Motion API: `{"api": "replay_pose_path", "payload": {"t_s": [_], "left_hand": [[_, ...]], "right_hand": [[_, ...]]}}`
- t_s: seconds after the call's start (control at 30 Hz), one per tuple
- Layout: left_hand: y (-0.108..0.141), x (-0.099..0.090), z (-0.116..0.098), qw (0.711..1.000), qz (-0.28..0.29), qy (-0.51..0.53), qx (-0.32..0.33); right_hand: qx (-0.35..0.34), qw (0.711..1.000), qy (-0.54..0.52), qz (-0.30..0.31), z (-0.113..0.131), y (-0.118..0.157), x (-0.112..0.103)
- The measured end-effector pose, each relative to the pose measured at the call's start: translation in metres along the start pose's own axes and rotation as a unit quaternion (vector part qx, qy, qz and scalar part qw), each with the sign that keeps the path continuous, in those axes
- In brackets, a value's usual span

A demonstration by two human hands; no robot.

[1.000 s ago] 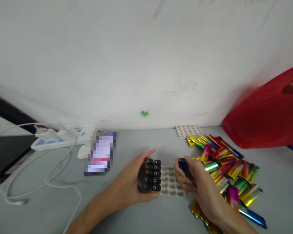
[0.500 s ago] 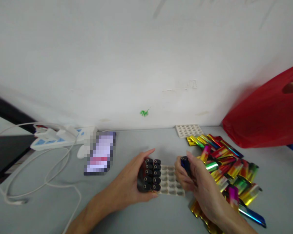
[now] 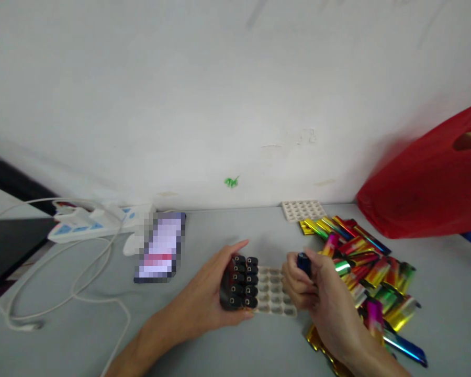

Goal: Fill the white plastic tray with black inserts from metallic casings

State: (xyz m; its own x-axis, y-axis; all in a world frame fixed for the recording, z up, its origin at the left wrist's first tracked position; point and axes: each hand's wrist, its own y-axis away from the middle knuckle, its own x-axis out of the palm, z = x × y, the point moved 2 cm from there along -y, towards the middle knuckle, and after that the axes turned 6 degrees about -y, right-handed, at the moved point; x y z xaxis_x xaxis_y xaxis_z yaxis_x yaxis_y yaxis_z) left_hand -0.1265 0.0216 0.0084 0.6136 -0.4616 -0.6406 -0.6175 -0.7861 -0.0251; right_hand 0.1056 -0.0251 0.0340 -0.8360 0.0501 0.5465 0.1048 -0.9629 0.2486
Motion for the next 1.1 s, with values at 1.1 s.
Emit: {"api": "replay_pose_path", "payload": {"t_s": [1.1], "left_hand": [[0.0002, 0.0002, -0.0008, 1.0, -0.004, -0.017, -0.001]], "right_hand": [[0.013, 0.999, -0.03, -0.007, 0.0031, 0.0009, 0.0027]]}}
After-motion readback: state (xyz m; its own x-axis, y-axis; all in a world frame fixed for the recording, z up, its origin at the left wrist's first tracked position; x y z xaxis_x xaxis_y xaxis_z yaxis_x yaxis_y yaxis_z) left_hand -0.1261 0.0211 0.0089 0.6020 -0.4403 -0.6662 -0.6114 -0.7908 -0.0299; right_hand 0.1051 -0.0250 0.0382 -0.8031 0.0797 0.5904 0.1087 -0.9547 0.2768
